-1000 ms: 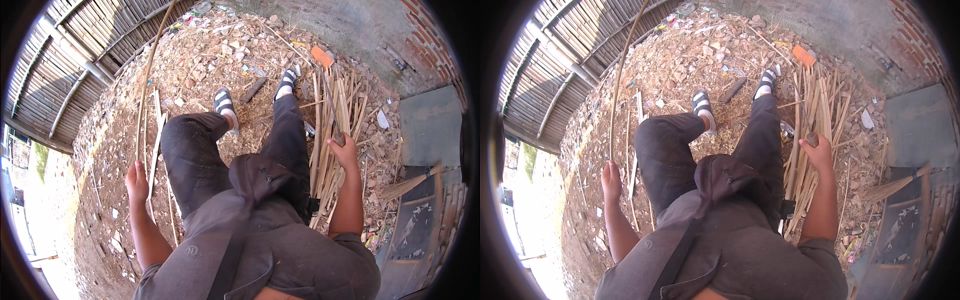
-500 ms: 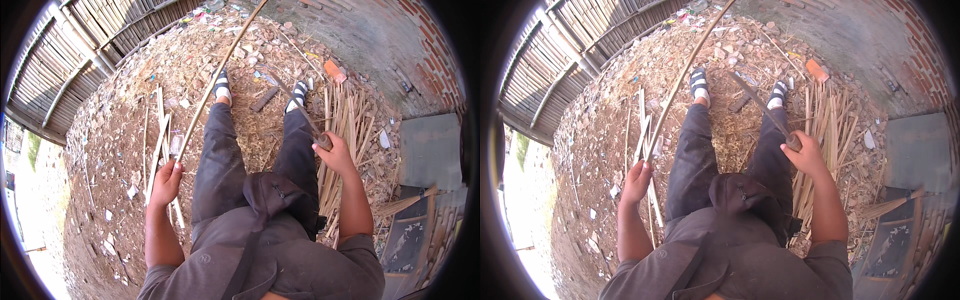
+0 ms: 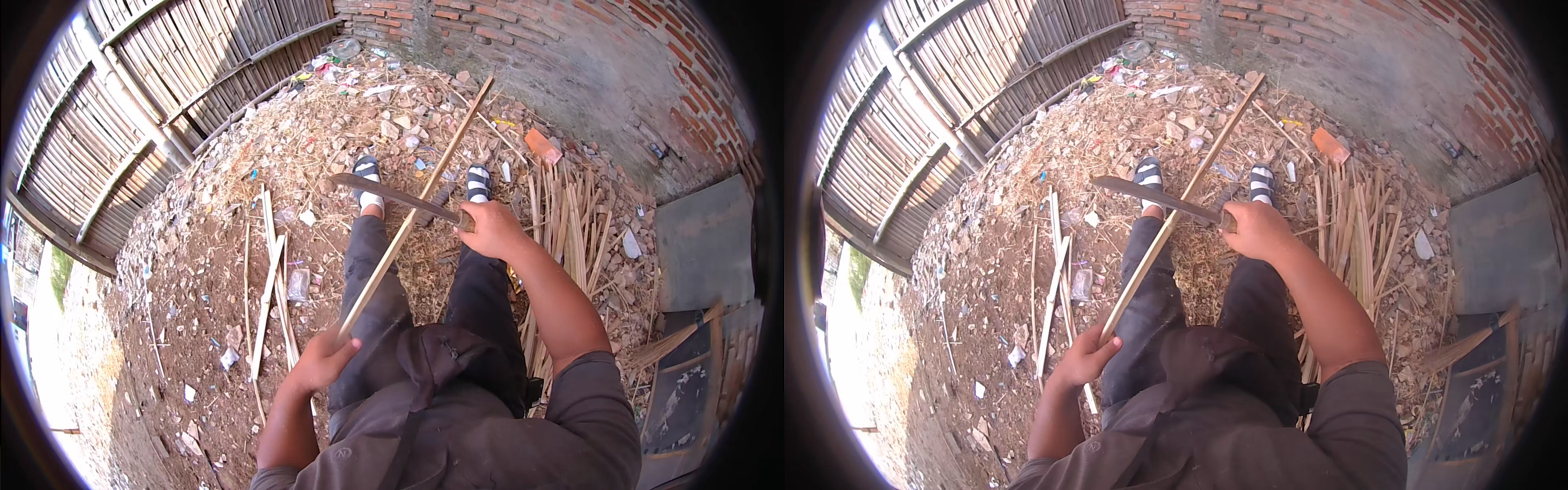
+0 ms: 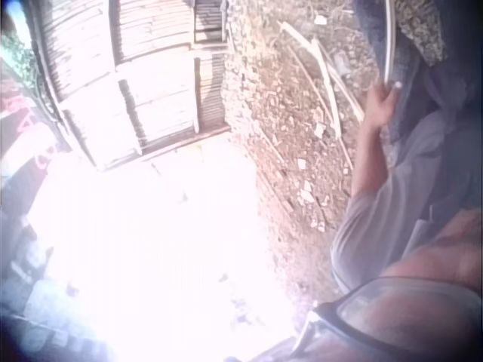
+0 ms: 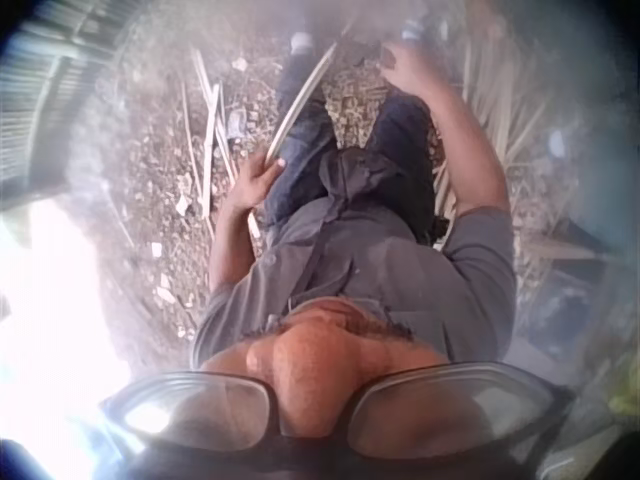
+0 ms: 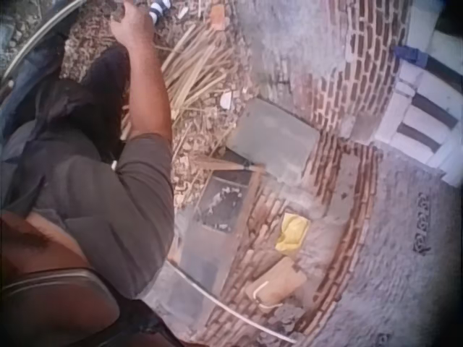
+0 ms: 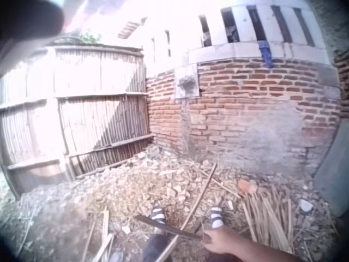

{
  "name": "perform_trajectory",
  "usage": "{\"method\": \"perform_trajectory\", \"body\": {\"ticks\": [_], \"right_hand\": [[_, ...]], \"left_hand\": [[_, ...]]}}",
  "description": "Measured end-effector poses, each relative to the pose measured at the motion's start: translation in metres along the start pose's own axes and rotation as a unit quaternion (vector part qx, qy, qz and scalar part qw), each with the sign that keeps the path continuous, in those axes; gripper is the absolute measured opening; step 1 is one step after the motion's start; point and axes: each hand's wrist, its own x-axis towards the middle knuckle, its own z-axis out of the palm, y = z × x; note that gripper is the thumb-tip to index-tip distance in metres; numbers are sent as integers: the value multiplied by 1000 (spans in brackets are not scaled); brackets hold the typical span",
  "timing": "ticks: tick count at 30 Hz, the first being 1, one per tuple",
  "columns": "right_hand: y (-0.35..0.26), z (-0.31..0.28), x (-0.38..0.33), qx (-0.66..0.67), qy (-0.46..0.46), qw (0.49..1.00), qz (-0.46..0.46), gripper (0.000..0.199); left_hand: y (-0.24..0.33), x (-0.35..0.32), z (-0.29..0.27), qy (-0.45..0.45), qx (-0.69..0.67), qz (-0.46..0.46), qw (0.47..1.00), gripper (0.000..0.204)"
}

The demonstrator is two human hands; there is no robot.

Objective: The person thins a long bamboo strip by repeatedly scraping its surface with a machete. They hold the bamboo strip in one hand and draw the blade of the machete along the length of the strip while sitting outdoors.

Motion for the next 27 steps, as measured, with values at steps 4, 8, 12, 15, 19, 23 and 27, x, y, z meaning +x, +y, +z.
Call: {"method": "perform_trajectory", "body": {"ticks": [4, 8, 12, 15, 19, 23, 27], "right_hand": [[-25, 26, -17, -35, -89, 991, -94, 20], [0, 18, -8, 35, -124, 991, -37, 20], [21, 28, -12, 31, -79, 996, 22, 25], [9, 43, -28, -19, -57, 998, 3, 21], [32, 27, -29, -7, -85, 996, 16, 18], [82, 17, -22, 10, 34, 981, 191, 25], [30, 15, -24, -34, -84, 996, 18, 27]], "left_hand": [[4, 11, 13, -10, 57, -28, 998, 34], [17, 19, 13, -71, 63, -28, 995, 35], [11, 38, 16, -68, 81, -32, 994, 32], [5, 45, 17, -70, 75, -53, 993, 35], [1, 39, 17, -76, 67, -69, 992, 28], [0, 39, 15, -63, 15, -63, 996, 27], [-5, 38, 17, -50, 22, -79, 995, 29]]}}
